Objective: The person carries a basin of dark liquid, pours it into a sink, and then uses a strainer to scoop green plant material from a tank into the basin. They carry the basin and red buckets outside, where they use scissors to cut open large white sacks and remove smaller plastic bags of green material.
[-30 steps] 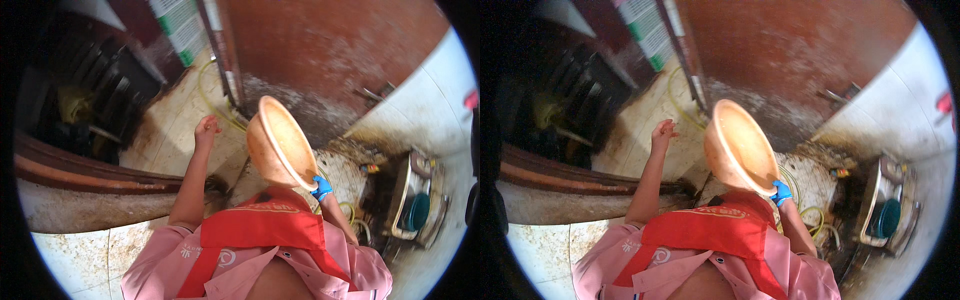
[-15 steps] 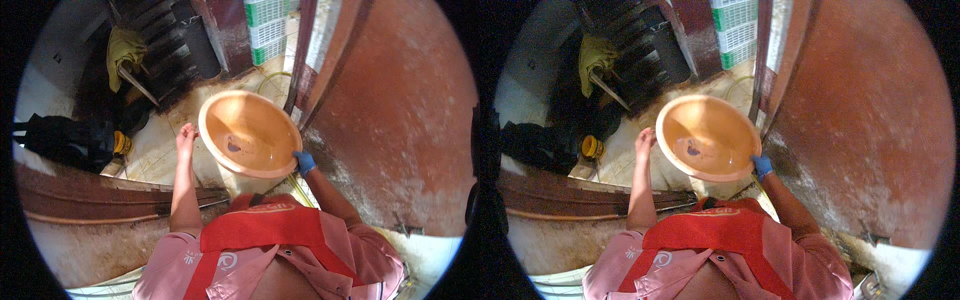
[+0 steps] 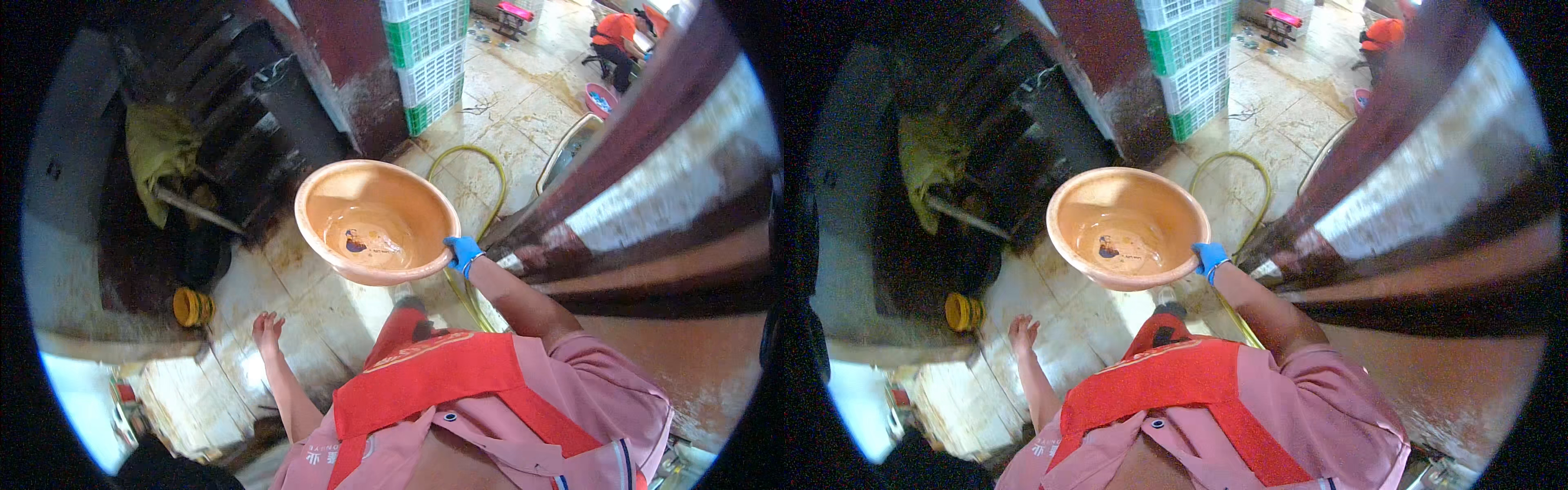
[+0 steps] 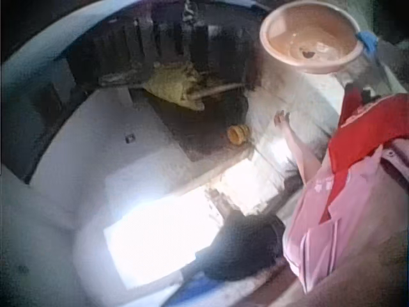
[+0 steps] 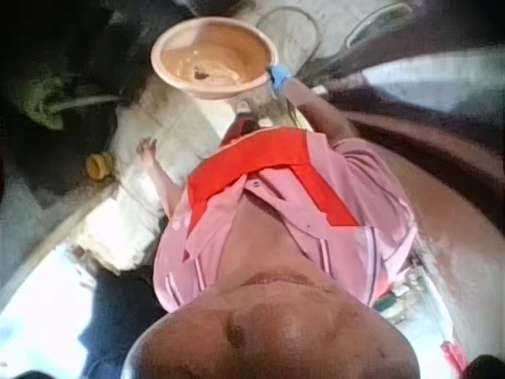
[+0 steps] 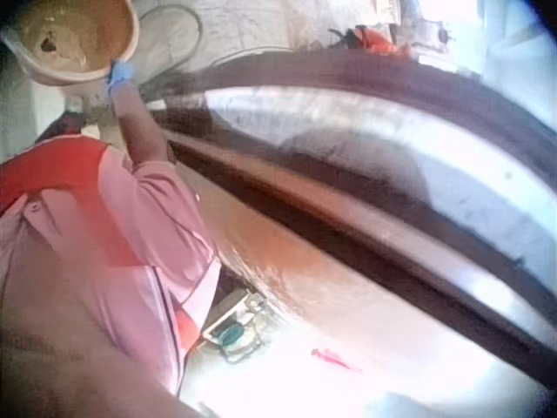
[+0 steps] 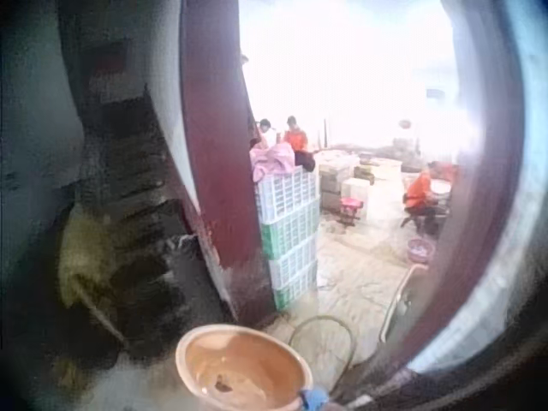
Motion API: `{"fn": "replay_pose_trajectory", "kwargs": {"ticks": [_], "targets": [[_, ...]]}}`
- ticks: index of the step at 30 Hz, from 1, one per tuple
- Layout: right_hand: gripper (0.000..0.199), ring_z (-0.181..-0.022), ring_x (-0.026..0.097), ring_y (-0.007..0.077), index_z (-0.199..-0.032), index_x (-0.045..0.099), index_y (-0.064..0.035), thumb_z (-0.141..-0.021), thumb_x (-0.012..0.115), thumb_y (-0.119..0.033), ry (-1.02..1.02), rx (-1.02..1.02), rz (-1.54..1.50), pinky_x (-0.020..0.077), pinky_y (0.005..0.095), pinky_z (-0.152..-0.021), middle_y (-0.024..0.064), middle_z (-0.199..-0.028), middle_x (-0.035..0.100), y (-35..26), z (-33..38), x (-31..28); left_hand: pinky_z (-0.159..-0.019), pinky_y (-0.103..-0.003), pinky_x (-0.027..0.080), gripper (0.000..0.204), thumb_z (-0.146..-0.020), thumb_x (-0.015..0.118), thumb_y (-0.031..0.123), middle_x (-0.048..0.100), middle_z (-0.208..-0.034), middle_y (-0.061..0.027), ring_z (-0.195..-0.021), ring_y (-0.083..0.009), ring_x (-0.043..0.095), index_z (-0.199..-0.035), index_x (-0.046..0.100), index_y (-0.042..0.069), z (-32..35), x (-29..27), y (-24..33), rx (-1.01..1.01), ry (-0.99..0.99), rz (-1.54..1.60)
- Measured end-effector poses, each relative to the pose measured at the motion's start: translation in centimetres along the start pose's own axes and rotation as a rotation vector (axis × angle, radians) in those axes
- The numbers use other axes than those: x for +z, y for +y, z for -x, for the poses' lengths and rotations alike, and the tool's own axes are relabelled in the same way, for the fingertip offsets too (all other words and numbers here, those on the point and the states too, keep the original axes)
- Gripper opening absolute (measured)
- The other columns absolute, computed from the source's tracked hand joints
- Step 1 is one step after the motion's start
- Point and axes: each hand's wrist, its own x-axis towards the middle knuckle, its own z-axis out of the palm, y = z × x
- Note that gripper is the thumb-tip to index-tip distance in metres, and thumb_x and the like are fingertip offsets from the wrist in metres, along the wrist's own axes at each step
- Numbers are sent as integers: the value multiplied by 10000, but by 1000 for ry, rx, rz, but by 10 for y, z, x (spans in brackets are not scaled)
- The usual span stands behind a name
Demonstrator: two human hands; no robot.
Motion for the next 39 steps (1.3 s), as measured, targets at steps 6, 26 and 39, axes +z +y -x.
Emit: {"fn": "replay_pose_trajectory", "kwargs": {"ticks": [6, 26, 39], "targets": [[154, -404, 448, 175, -768, 536, -33, -707, 600, -159, 250, 85, -151, 318, 297, -295, 86, -593, 499, -107, -66, 35, -599, -269, 496, 226, -778, 555, 57, 543, -886, -58, -739, -162, 568, -990, 479, 44, -124, 139, 76, -15, -187, -235], [284, -600, 557, 252, -959, 547, 33, -693, 556, -66, 867, -184, -665, 442, 349, -466, 149, -788, 581, -402, -389, -156, -674, -258, 467, 262, -800, 536, 101, 595, -896, -95, -725, -172, 601, -1040, 485, 9, -207, 841, 230, 1, -1052, -439], [252, -366, 426, 184, -860, 524, 14, -724, 584, -190, 934, -146, -1022, 325, 294, -295, 104, -563, 490, -612, -435, -347, -691, -273, 492, 248, -828, 507, 108, 571, -932, -123, -756, -185, 588, -1039, 479, -20, -160, 1340, 241, 170, -1470, -362]]}}
